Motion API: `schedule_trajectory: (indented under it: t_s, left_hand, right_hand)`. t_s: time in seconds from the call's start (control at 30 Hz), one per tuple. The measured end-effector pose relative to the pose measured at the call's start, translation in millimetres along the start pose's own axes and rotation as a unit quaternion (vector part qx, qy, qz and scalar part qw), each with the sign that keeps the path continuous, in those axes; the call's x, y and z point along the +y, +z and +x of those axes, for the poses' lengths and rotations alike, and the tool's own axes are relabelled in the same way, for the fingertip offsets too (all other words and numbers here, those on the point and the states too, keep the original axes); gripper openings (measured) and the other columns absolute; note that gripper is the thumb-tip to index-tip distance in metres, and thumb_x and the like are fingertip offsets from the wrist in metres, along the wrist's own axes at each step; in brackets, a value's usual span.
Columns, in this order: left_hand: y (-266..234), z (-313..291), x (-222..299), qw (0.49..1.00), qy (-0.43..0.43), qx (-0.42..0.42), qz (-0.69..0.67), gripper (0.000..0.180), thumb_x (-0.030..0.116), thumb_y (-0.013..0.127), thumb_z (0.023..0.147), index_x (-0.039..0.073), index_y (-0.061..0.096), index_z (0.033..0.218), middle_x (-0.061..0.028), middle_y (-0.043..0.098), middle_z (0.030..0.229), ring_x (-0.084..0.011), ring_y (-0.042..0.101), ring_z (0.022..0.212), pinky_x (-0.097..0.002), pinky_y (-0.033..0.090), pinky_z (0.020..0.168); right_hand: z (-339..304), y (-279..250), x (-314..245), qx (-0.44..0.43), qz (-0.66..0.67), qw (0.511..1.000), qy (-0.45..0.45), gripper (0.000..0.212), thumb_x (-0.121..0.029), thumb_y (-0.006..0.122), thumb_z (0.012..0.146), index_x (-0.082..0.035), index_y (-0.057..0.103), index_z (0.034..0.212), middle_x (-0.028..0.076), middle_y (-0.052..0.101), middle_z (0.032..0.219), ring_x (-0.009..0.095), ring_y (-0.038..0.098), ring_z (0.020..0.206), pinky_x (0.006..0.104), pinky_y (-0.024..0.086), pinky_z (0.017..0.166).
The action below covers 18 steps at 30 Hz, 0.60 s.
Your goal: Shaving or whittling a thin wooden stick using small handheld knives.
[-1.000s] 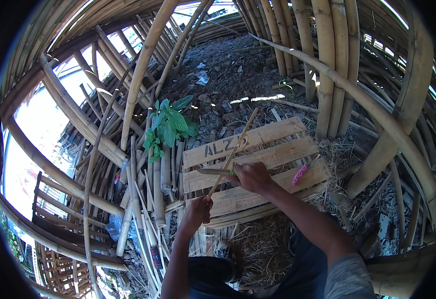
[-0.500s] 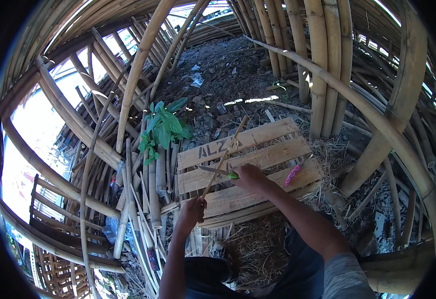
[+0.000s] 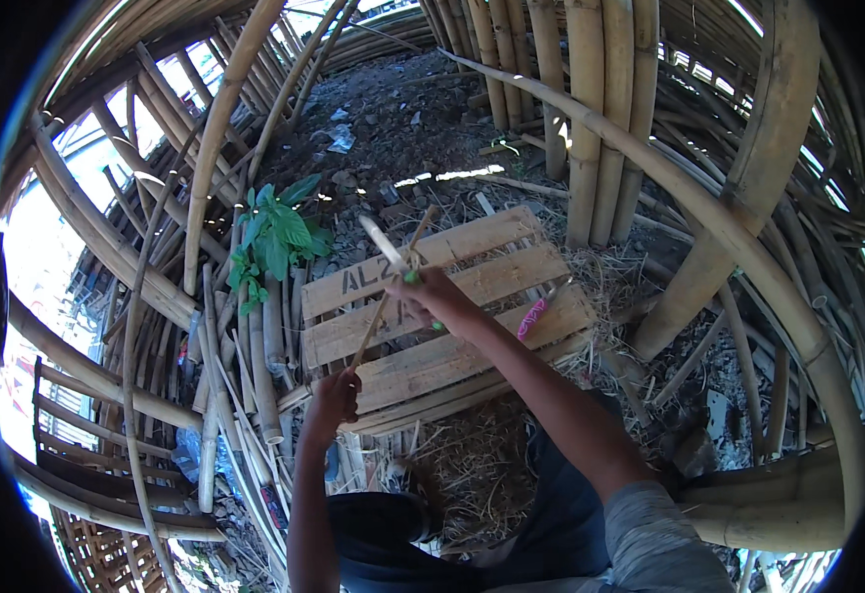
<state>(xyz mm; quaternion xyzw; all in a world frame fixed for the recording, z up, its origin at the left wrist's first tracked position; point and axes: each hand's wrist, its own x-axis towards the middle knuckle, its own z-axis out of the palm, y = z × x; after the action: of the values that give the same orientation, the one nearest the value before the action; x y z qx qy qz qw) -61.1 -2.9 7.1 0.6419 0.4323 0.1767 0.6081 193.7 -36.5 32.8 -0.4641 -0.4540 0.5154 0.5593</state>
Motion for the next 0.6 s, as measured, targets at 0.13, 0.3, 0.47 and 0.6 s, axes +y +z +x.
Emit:
schedule_trajectory:
  t_s: [0.13,0.3,0.47,0.6]
  left_hand:
    - [4,2,14,0.998,-0.04,-0.021,-0.05,0.032,0.029,0.039,0.097,0.006,0.049,0.076,0.0031,0.038,0.055,-0.0069,0.038,0.043,-0.0236,0.037,0.041]
    - [21,2,14,0.999,-0.013,-0.04,0.031,0.033,0.033,0.047,0.094,0.005,0.05,0.077,0.0049,0.036,0.054,-0.0063,0.038,0.047,-0.0234,0.037,0.044]
    - [42,-2,4,0.965,0.09,0.033,0.246,0.032,0.031,0.051,0.093,0.0,0.054,0.083,-0.0061,0.045,0.057,-0.0162,0.045,0.049,-0.0318,0.038,0.048]
    - [84,-7,1,0.922,0.197,0.049,0.33,0.024,0.022,0.049,0.09,-0.001,0.056,0.089,-0.0232,0.055,0.066,-0.0418,0.055,0.066,-0.0485,0.042,0.058]
  right_hand:
    - [20,-33,-55,-0.124,0.603,0.766,-0.185,0.041,-0.031,0.053,0.089,-0.016,0.032,0.056,-0.007,0.022,0.048,0.006,0.02,0.039,0.0218,0.018,0.039]
    - [17,-95,-71,-0.042,0.787,0.515,-0.337,0.048,-0.044,0.056,0.08,-0.016,0.032,0.051,-0.005,0.023,0.045,0.009,0.022,0.037,0.0235,0.02,0.038]
    - [33,-88,-56,0.002,0.815,0.46,-0.353,0.053,-0.054,0.053,0.078,-0.015,0.031,0.051,-0.004,0.022,0.045,0.01,0.021,0.038,0.025,0.019,0.039]
    - [65,-56,-46,-0.027,0.784,0.495,-0.373,0.054,-0.057,0.05,0.077,-0.016,0.028,0.05,-0.003,0.021,0.044,0.01,0.02,0.037,0.0248,0.019,0.039]
